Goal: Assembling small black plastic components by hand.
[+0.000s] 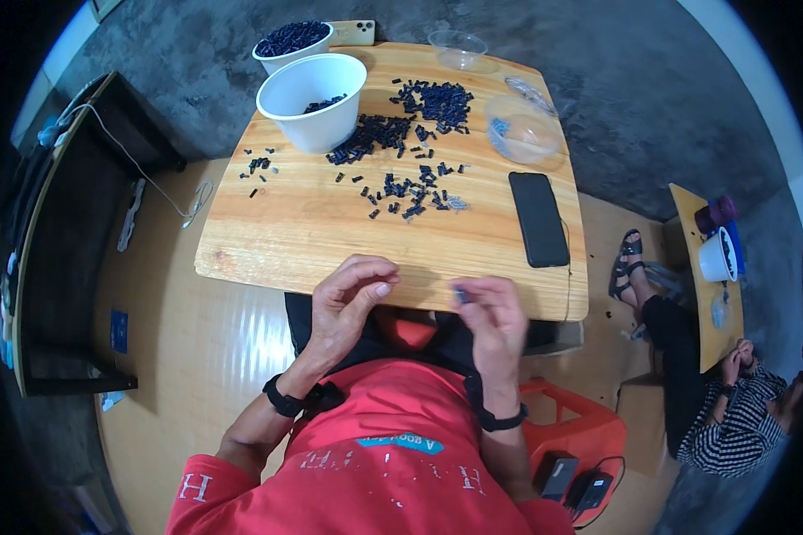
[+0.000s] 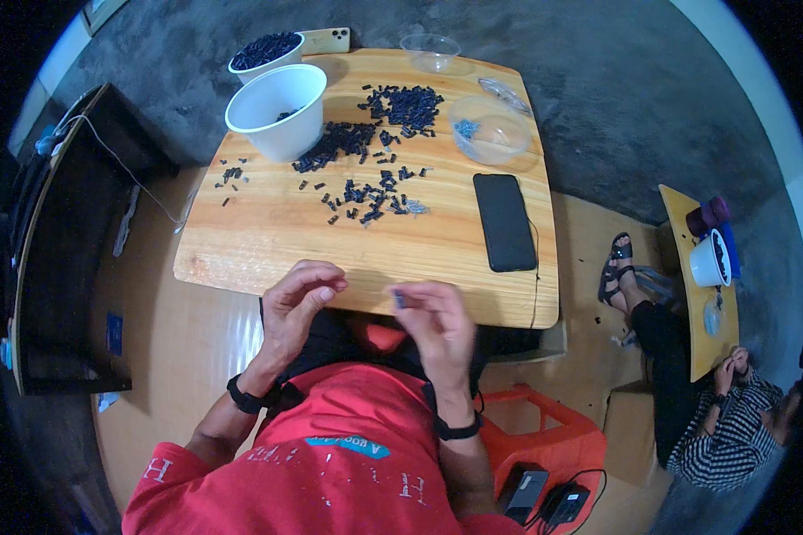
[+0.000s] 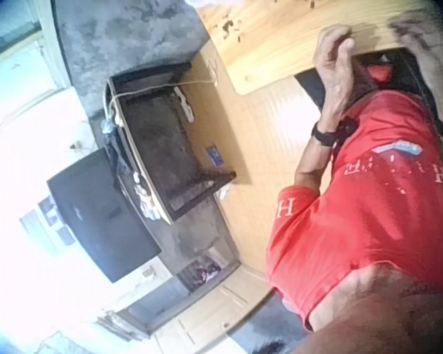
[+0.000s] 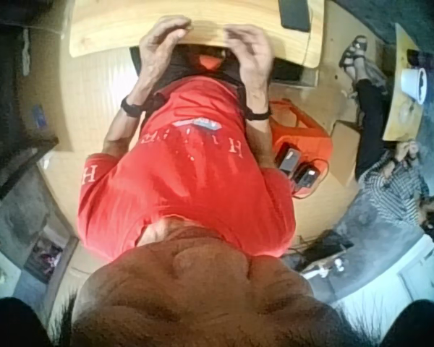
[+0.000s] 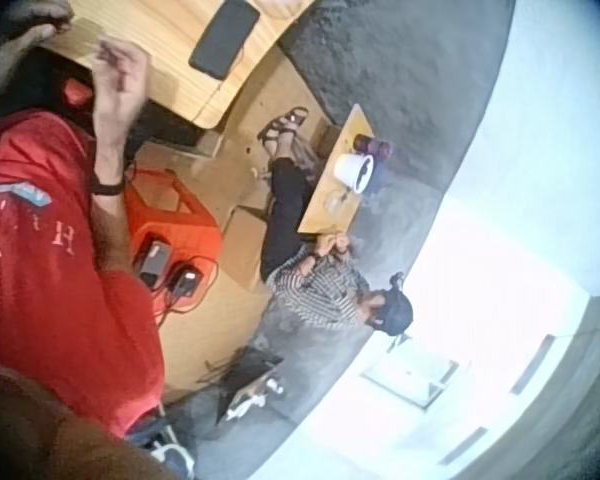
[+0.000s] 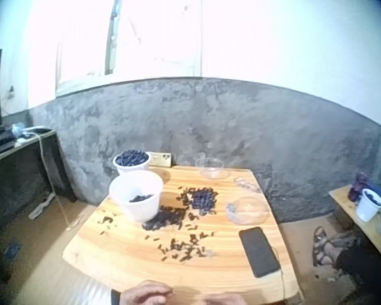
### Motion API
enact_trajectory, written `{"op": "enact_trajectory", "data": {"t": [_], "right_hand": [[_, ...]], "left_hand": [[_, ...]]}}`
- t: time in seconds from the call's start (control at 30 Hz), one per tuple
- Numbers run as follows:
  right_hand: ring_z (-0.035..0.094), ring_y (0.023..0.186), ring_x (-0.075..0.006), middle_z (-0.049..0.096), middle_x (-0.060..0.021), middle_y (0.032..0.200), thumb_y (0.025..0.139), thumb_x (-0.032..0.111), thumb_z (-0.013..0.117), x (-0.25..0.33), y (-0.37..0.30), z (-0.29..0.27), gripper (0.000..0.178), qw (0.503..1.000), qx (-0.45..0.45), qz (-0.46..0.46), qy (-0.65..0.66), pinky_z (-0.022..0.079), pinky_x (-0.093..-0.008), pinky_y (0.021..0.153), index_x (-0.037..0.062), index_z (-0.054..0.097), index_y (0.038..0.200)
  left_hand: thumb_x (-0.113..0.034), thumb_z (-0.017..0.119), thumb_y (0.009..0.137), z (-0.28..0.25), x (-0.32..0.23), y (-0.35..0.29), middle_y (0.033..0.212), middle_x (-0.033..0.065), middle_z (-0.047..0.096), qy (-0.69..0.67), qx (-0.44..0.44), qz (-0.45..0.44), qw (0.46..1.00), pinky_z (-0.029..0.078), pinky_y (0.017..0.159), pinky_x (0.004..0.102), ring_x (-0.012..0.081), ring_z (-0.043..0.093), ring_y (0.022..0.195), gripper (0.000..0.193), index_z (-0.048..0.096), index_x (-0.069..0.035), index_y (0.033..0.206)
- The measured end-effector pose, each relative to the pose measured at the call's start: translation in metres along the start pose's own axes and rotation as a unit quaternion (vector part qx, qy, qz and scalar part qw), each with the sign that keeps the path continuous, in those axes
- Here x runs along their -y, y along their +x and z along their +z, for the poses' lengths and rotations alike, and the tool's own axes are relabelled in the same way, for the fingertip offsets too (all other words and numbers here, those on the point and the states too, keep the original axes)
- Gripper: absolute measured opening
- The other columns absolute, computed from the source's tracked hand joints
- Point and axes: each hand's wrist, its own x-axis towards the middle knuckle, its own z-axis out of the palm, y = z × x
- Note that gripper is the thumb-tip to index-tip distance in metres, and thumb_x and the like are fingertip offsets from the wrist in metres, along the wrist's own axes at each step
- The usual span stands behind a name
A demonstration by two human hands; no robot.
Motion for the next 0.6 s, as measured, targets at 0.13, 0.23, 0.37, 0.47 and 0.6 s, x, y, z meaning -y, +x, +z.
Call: {"op": "enact_trajectory", "data": {"t": [0.13, 0.23, 0.37, 0.47, 0.6], "right_hand": [[0.055, 0.076, -0.0095, 0.06, -0.0069, 0.095, 0.097, 0.016, 0.054, 0.012, -0.02, -0.048, 0.016, 0.925, -0.35, -0.134, -0.057, 0.048, -0.0232, 0.067, 0.0022, 0.055, 0.104], [0.051, 0.078, -0.0114, 0.055, -0.0053, 0.094, 0.097, 0.021, 0.054, 0.002, -0.035, -0.103, 0.019, 0.858, -0.487, -0.163, 0.014, 0.043, -0.0244, 0.069, 0.0027, 0.053, 0.099], [0.053, 0.097, -0.0148, 0.056, -0.0099, 0.108, 0.097, 0.021, 0.055, -0.05, -0.057, -0.181, 0.027, 0.836, -0.535, -0.108, 0.063, 0.047, -0.0286, 0.083, -0.0012, 0.052, 0.112], [0.054, 0.11, -0.0198, 0.056, -0.0139, 0.117, 0.097, 0.018, 0.054, -0.076, -0.056, -0.204, 0.034, 0.84, -0.526, -0.073, 0.113, 0.049, -0.0331, 0.092, -0.0032, 0.048, 0.123], [0.054, 0.116, -0.0238, 0.054, -0.0155, 0.121, 0.096, 0.015, 0.054, -0.078, -0.049, -0.206, 0.039, 0.841, -0.526, -0.038, 0.121, 0.049, -0.0345, 0.093, -0.0019, 0.044, 0.13]], "left_hand": [[0.003, 0.061, 0.087, -0.024, 0.013, 0.008, 0.102, 0.0076, 0.062, 0.05, -0.085, -0.053, 0.994, 0.051, 0.082, 0.0259, 0.0138, 0.062, 0.091, 0.018, 0.065, 0.002, 0.104], [0.002, 0.064, 0.086, -0.041, 0.019, 0.024, 0.095, 0.0049, 0.064, 0.083, -0.126, -0.079, 0.985, 0.052, 0.07, 0.0236, 0.0105, 0.061, 0.084, 0.018, 0.065, 0.001, 0.104], [0.001, 0.065, 0.084, -0.047, 0.009, 0.05, 0.081, 0.0058, 0.066, 0.224, -0.093, -0.071, 0.967, 0.051, 0.057, 0.0258, 0.0126, 0.062, 0.073, 0.016, 0.066, 0.001, 0.099], [-0.001, 0.063, 0.086, -0.057, 0.014, 0.065, 0.089, 0.0078, 0.066, 0.334, -0.042, -0.039, 0.941, 0.052, 0.057, 0.0254, 0.0124, 0.062, 0.074, 0.017, 0.065, 0.003, 0.102], [0.0, 0.065, 0.083, -0.054, 0.013, 0.075, 0.088, 0.0096, 0.066, 0.381, -0.038, -0.024, 0.923, 0.052, 0.057, 0.0267, 0.015, 0.063, 0.073, 0.014, 0.067, 0.002, 0.097]]}}
